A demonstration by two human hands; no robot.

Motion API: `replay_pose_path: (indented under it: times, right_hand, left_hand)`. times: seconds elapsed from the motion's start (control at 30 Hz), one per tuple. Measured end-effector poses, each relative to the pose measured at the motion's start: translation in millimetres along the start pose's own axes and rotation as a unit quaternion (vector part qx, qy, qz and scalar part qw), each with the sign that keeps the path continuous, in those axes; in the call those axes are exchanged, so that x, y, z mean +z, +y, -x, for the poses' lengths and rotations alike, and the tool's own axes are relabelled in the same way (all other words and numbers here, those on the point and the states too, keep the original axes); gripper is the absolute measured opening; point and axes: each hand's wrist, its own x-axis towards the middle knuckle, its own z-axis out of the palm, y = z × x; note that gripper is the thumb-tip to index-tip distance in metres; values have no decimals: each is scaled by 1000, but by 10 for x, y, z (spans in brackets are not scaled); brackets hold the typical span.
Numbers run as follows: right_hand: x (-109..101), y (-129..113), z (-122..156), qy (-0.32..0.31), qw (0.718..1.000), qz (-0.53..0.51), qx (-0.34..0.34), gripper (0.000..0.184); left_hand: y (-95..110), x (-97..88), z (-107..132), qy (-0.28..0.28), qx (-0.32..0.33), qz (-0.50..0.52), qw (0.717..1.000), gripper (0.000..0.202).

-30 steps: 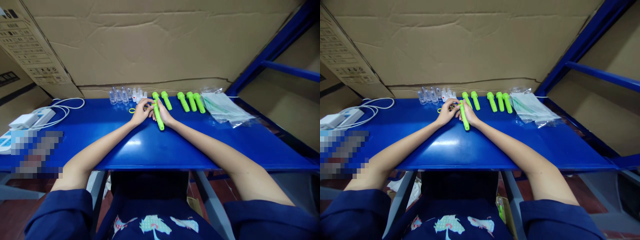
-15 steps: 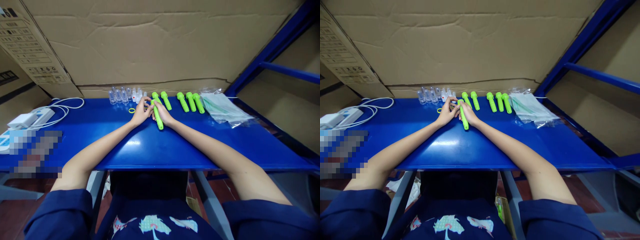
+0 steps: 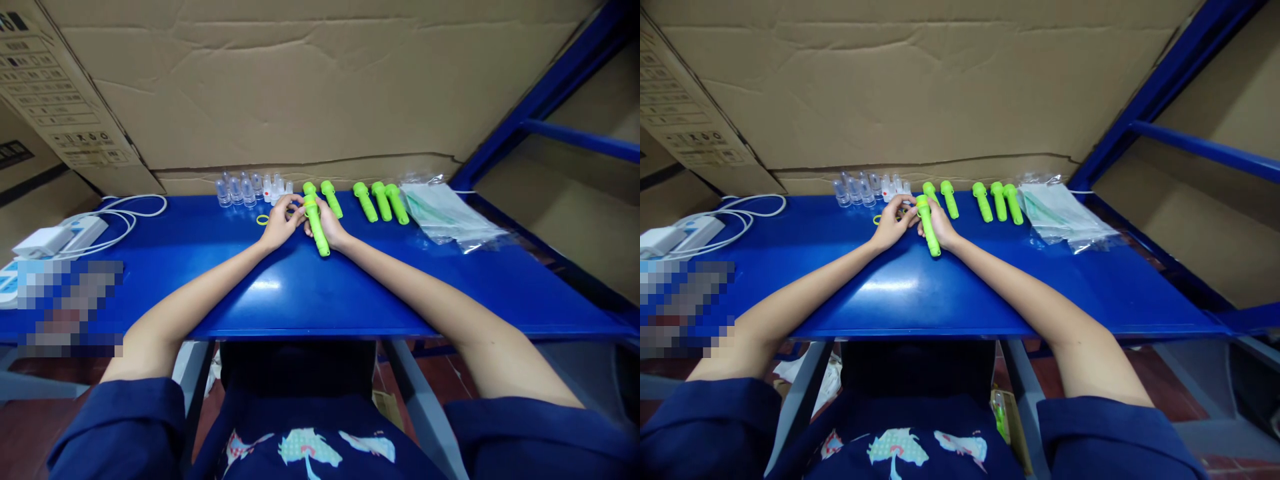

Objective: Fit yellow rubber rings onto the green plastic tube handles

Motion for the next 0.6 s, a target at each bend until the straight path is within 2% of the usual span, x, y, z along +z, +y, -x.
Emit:
replay_pose_path:
  times: [0.17,0.43,0.6]
  right_hand:
    - [-2,13,-8,-17,1000,-22,-2,60]
    - [-26,37,-18,-26,1000,-3,0,71]
    - [-28,22,0,-29,999,20,-16,70]
  left_hand:
    - [55,-26,7,19,37,-26,999,12]
    - [92,-33,12,12,5,-60,998,8]
    - [127,-31,15,16,3,-62,998,8]
